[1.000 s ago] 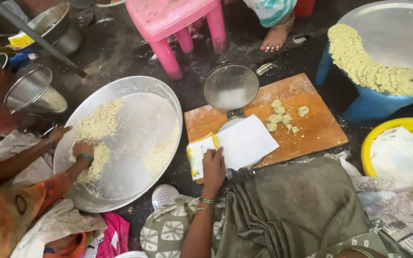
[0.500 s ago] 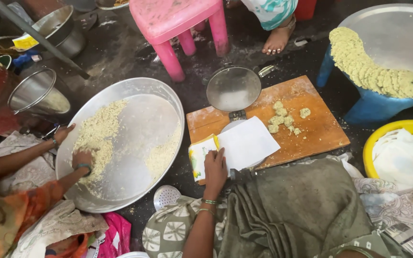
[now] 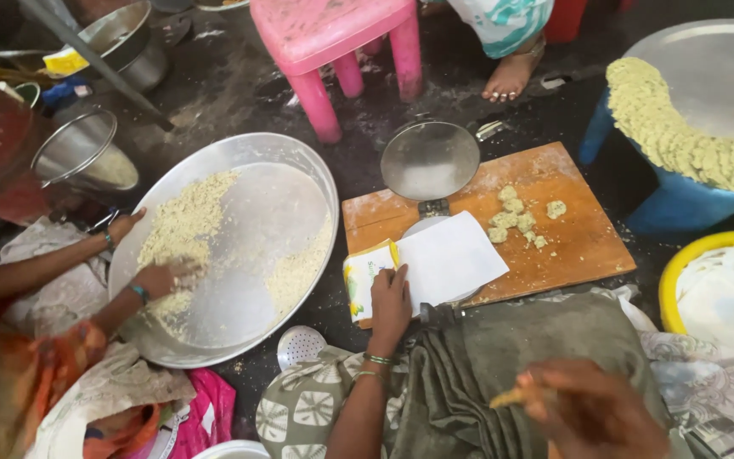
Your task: Preparing dough and pressing it into thin discs using a manual press for food production.
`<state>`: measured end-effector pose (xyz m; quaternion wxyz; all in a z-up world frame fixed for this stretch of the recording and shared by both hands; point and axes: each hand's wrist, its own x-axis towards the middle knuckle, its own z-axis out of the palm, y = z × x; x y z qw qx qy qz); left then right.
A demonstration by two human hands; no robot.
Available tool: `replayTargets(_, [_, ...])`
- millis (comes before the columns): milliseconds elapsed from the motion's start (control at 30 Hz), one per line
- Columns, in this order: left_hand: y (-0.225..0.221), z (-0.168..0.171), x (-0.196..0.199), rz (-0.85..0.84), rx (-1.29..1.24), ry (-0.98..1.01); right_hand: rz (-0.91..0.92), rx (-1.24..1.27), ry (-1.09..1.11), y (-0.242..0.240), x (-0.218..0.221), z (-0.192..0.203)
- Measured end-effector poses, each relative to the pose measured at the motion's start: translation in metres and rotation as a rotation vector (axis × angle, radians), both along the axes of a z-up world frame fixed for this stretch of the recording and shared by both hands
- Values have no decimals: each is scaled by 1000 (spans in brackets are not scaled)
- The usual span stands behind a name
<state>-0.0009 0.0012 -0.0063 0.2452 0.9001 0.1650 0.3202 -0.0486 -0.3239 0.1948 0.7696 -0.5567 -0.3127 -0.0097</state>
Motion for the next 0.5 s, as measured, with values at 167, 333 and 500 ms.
replayTargets(167, [0, -2, 0, 11, 23, 32, -6, 30, 596, 16, 48, -105])
replayTargets(333, [0, -5, -3, 22, 73, 52, 92, 117, 1100, 16, 46, -133])
replayTargets(500, [-4, 6, -2, 4, 29, 26, 188, 313, 775, 26, 22, -71])
